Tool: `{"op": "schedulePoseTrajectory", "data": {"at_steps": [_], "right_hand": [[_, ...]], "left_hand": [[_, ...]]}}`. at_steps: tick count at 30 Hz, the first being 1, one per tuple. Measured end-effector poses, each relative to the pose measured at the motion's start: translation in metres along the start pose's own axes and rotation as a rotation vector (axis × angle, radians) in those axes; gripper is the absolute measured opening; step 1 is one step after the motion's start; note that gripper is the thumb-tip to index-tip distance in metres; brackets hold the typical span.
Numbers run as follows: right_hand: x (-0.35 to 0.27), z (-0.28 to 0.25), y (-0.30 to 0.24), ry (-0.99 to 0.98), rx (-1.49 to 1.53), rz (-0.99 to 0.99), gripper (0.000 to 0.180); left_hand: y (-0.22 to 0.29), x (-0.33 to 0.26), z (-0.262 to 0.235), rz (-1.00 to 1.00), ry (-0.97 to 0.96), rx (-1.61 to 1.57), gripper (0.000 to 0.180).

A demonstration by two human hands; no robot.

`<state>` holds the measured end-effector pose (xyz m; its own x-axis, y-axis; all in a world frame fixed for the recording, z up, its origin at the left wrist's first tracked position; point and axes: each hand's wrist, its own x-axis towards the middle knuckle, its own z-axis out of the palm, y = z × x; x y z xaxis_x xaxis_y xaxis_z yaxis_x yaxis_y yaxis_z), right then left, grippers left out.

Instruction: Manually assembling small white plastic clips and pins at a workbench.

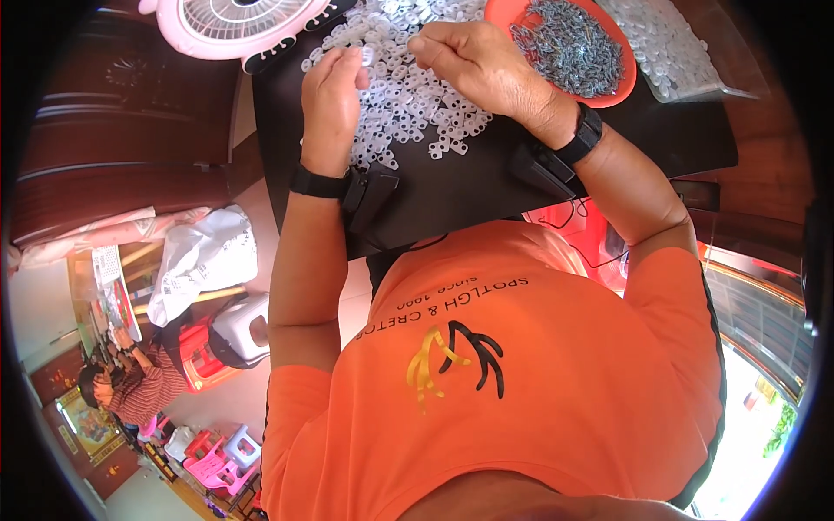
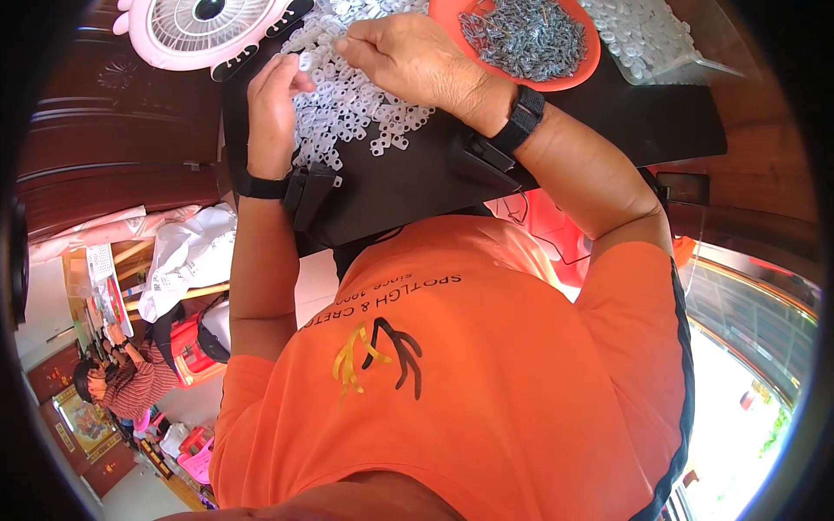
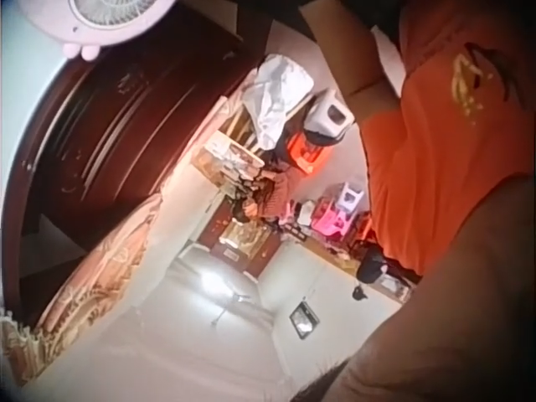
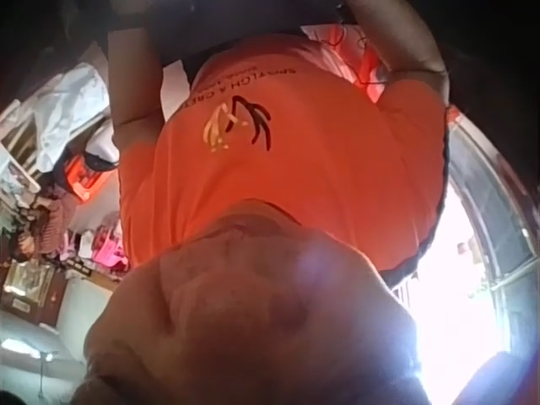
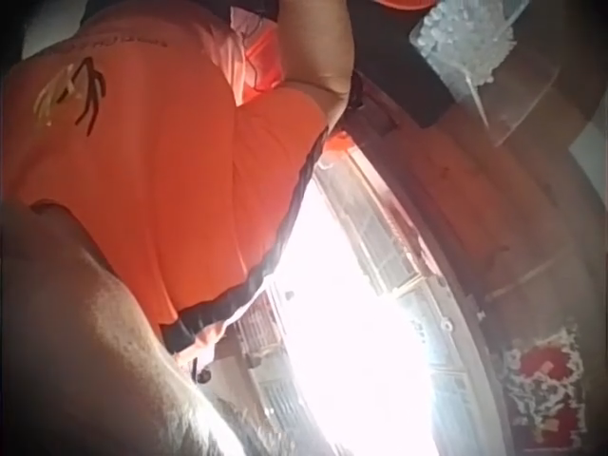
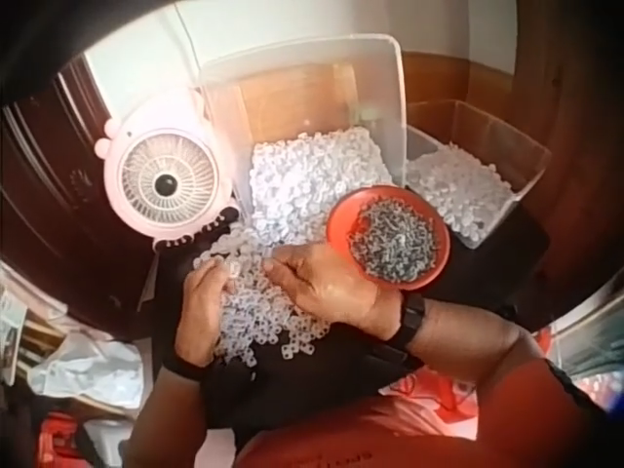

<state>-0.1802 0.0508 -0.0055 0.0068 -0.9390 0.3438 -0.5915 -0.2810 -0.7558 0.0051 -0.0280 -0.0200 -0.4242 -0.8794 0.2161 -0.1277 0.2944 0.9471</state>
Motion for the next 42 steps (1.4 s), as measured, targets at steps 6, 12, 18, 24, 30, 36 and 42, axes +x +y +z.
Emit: {"op": "schedulePoseTrajectory", "data": {"at_steps": [6,12,18,24,30,36,42], "right_hand": [[0.000,0.004,0.012,0.135,-0.228,-0.280,0.015],[-0.002,-0.008,-0.005,-0.016,-0.039,0.019,0.013],[-0.002,-0.005,0.004,-0.006,-0.016,0.003,0.014],[-0.001,0.002,0.016,0.030,-0.200,-0.121,0.014],[-0.002,0.003,0.018,0.035,-0.149,-0.158,0.014],[-0.004,0.003,0.017,0.032,-0.142,-0.117,0.014],[-0.006,0.003,0.014,0.003,-0.139,-0.088,0.014]], "left_hand": [[0.002,0.000,0.005,0.095,0.084,-0.101,0.024],[0.011,-0.004,0.000,-0.026,-0.203,0.205,0.018],[0.023,-0.016,0.012,0.019,-0.342,0.630,0.029],[0.024,-0.020,0.019,0.235,-0.343,1.066,0.024],[0.021,-0.018,0.018,0.225,-0.335,1.095,0.017],[0.022,-0.021,0.022,0.184,-0.319,1.055,0.019],[0.018,-0.018,0.025,0.190,-0.353,1.137,0.021]]}}
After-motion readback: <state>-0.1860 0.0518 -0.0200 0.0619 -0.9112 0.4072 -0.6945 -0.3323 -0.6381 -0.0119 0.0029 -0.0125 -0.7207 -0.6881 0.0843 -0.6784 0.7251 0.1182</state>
